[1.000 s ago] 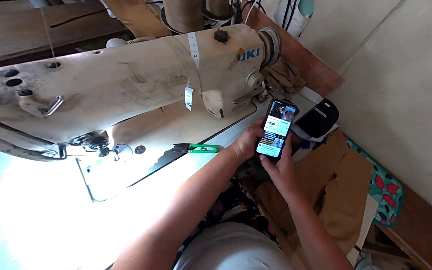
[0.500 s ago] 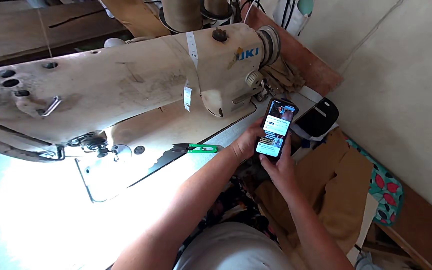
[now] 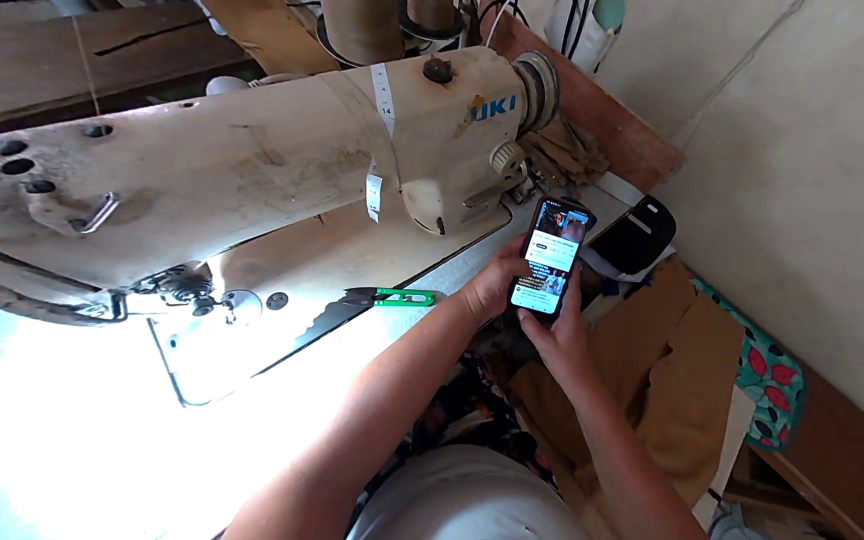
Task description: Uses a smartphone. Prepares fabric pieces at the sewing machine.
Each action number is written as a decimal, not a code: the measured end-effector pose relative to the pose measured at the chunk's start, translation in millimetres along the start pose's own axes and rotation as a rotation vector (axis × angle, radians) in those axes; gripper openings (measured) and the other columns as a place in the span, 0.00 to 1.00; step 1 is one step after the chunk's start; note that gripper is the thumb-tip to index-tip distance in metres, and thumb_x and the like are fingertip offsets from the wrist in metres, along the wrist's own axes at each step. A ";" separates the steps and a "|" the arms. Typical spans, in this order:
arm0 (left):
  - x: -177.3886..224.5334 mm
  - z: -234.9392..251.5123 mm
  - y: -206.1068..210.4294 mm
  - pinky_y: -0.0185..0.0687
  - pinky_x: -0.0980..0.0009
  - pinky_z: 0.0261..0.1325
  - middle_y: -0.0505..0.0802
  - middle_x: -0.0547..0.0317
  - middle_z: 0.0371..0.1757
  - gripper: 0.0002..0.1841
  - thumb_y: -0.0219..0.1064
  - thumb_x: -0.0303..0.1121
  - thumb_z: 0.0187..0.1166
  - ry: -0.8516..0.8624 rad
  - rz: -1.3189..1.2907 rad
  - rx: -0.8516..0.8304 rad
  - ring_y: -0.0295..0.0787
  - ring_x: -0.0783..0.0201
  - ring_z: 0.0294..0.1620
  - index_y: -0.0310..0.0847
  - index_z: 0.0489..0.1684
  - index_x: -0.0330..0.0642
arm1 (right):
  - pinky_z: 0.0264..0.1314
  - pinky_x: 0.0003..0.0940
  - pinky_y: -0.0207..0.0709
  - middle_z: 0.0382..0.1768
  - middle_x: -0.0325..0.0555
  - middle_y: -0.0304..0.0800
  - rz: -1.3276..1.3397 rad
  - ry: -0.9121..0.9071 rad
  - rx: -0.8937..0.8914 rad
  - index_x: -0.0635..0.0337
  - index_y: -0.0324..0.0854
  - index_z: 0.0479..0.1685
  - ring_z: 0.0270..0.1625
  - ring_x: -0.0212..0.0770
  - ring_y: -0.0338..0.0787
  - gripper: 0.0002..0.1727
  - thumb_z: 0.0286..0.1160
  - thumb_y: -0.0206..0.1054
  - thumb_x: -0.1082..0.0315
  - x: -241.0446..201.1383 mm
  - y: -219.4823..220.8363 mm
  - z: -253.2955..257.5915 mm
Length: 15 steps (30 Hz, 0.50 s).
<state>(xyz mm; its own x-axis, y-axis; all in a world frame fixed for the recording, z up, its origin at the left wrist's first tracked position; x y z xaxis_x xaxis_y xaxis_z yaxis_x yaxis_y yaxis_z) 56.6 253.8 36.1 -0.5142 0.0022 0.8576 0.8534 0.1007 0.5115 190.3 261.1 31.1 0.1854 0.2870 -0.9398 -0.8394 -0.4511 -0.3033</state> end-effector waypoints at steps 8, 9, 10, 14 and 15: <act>7.4 -2.8 2.1 0.90 0.63 0.44 0.90 0.49 0.56 0.33 0.52 0.20 0.66 0.000 0.024 0.049 0.92 0.61 0.45 0.66 0.79 0.46 | 0.78 0.31 0.77 0.86 0.60 0.63 0.011 -0.001 -0.004 0.57 0.29 0.97 0.81 0.37 0.77 0.62 0.67 0.77 0.64 -0.5 -0.1 0.4; 9.8 -3.1 3.5 0.90 0.64 0.43 0.90 0.48 0.57 0.34 0.51 0.19 0.65 0.003 0.031 0.060 0.92 0.60 0.45 0.65 0.79 0.45 | 0.78 0.30 0.77 0.86 0.60 0.62 0.011 0.000 -0.006 0.57 0.29 0.97 0.81 0.37 0.77 0.62 0.67 0.76 0.63 -0.5 -0.1 0.4; 10.2 -3.3 4.0 0.90 0.64 0.43 0.90 0.48 0.57 0.34 0.51 0.19 0.65 0.005 0.030 0.057 0.92 0.60 0.45 0.65 0.79 0.45 | 0.78 0.31 0.77 0.86 0.60 0.62 0.008 0.000 -0.006 0.57 0.29 0.97 0.81 0.37 0.76 0.62 0.67 0.76 0.63 -0.4 -0.2 0.3; -0.6 0.0 -1.1 0.91 0.62 0.47 0.92 0.54 0.56 0.33 0.53 0.24 0.66 0.007 0.002 -0.007 0.93 0.64 0.47 0.66 0.78 0.49 | 0.78 0.31 0.77 0.85 0.61 0.64 -0.010 -0.005 -0.001 0.58 0.30 0.97 0.80 0.37 0.78 0.62 0.67 0.76 0.63 0.3 -0.6 0.5; -0.3 -0.2 -1.3 0.91 0.62 0.47 0.92 0.53 0.56 0.33 0.53 0.24 0.66 0.004 0.007 0.000 0.93 0.63 0.47 0.65 0.79 0.49 | 0.78 0.32 0.77 0.85 0.61 0.64 -0.014 -0.009 -0.002 0.58 0.30 0.97 0.80 0.37 0.78 0.62 0.67 0.76 0.63 -0.1 -0.7 0.7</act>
<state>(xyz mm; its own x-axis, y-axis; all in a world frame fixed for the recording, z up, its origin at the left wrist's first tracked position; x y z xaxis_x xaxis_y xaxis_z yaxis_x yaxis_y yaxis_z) 55.6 253.5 35.2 -0.5081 -0.0008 0.8613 0.8569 0.1005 0.5056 190.4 262.0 31.6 0.1923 0.3009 -0.9341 -0.8358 -0.4486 -0.3165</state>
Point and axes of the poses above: each hand's wrist, its own z-axis towards the middle knuckle, its own y-axis out of the palm, x = y × z, the point moved 6 cm from there along z, towards the middle knuckle
